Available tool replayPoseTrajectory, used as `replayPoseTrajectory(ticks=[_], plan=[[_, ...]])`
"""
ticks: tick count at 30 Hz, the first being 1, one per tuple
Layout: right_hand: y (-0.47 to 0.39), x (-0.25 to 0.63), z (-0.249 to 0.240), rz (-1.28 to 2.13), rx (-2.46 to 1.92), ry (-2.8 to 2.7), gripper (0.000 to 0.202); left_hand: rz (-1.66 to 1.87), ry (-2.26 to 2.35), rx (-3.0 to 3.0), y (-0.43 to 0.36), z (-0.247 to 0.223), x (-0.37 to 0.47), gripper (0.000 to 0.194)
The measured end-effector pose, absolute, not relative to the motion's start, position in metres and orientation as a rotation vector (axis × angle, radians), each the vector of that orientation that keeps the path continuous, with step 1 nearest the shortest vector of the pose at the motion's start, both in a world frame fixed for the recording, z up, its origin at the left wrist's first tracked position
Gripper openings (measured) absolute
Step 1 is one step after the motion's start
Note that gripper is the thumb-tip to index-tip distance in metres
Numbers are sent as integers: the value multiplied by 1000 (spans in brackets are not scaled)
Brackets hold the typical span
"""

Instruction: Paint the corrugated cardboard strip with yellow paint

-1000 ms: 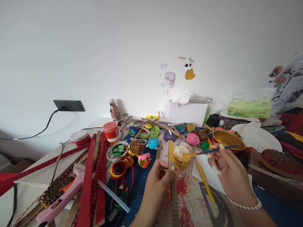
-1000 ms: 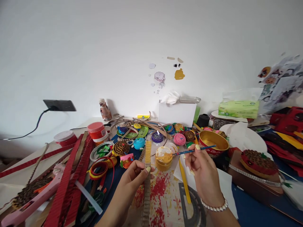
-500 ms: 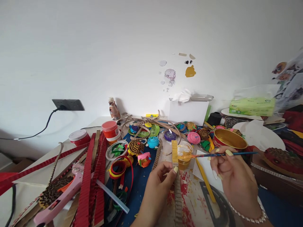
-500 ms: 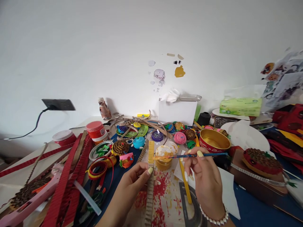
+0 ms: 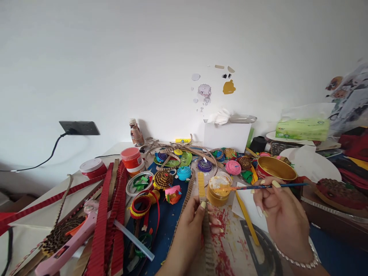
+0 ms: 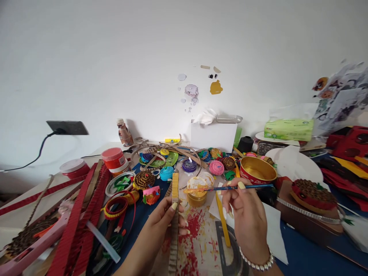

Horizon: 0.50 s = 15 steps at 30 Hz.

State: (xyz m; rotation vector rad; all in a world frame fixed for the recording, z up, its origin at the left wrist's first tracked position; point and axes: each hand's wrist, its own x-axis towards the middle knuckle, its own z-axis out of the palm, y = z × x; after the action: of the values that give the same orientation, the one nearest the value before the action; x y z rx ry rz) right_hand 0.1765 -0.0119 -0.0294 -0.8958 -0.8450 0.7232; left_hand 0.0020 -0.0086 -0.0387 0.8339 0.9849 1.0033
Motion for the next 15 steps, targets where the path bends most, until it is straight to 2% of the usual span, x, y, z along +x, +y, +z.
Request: replayPoseTrajectory(ticks=[5, 15], plan=[[-12, 177, -30, 756, -902, -827, 19, 1119, 1024, 819, -6, -38, 3, 6], [-15, 174, -29, 647, -895, -823, 16, 1010, 977, 762, -8, -28, 2, 25]])
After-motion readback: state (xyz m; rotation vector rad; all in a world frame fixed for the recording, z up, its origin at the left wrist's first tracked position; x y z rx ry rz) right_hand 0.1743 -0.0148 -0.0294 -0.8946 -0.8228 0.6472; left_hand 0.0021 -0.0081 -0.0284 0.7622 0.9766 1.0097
